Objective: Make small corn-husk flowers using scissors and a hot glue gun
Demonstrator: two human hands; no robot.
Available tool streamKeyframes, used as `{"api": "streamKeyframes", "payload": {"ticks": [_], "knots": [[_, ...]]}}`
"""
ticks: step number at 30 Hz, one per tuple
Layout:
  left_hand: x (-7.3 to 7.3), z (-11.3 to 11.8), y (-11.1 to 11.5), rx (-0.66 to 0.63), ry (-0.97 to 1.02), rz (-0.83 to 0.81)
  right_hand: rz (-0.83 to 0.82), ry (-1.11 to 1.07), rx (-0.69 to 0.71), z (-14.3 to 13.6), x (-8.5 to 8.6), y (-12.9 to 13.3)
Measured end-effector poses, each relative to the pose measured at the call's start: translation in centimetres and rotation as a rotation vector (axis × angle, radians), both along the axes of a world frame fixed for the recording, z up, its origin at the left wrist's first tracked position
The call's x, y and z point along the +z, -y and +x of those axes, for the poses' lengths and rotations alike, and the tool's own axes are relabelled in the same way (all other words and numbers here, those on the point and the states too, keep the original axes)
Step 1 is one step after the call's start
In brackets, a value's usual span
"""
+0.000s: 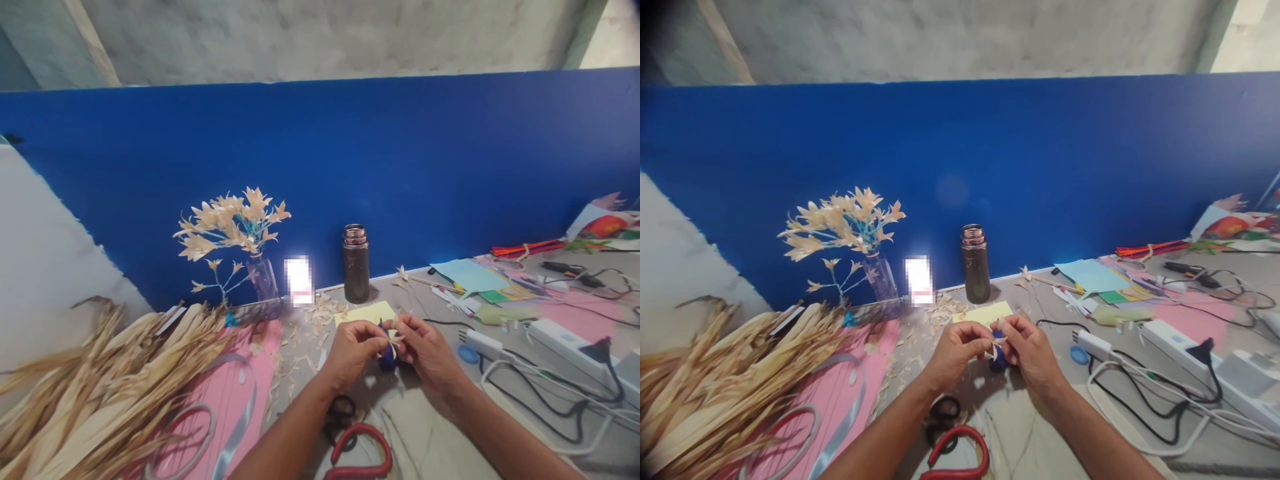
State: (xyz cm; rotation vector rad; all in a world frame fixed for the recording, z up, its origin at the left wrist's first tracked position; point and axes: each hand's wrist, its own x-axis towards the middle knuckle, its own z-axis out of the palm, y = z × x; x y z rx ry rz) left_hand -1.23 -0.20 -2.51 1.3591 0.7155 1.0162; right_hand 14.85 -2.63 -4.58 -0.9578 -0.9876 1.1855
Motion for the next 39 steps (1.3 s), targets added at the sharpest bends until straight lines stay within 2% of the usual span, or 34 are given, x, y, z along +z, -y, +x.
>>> {"api": "streamKeyframes", "payload": {"ticks": [3, 6, 8, 11, 15, 22, 28, 30, 35, 39], "knots": [[0.5, -0.5, -0.2, -0.025, -0.146, 0.034, 0.058, 0.277, -0.103, 1.4, 0.8, 0.3], [0.8, -0.7, -0.3, -0.027, -0.23, 0.044, 0.184, 0.573, -0.208, 2.4, 1.2, 0.8], [0.9, -0.7, -0.3, -0.029, -0.271, 0.066, 0.284, 0.73, -0.214, 2.7, 1.2, 1.1], [0.7, -0.7, -0.3, -0.02, -0.329, 0.079, 0.437, 0.881, -0.145, 2.9, 1.0, 1.2], [0.3, -0.8, -0.4, -0.009, -0.397, 0.055, 0.538, 0.934, -0.084, 2.9, 1.0, 1.3], [-0.1, -0.2, -0.2, 0.032, -0.306, 0.069, 0.348, 0.857, -0.138, 2.3, 1.0, 1.6], [0.1, 0.3, 0.3, 0.03, -0.183, -0.01, 0.354, 0.849, -0.164, 2.0, 0.8, 1.5], [0.1, 0.4, 0.4, 0.016, -0.115, -0.07, 0.406, 0.855, -0.184, 1.9, 0.7, 1.5], [-0.1, 0.3, 0.3, -0.061, 0.069, -0.28, 0.659, 0.919, -0.265, 2.1, 0.3, 1.5], [-0.1, 0.0, 0.2, -0.08, 0.12, -0.35, 0.761, 0.97, -0.275, 2.3, 0.2, 1.4]]}}
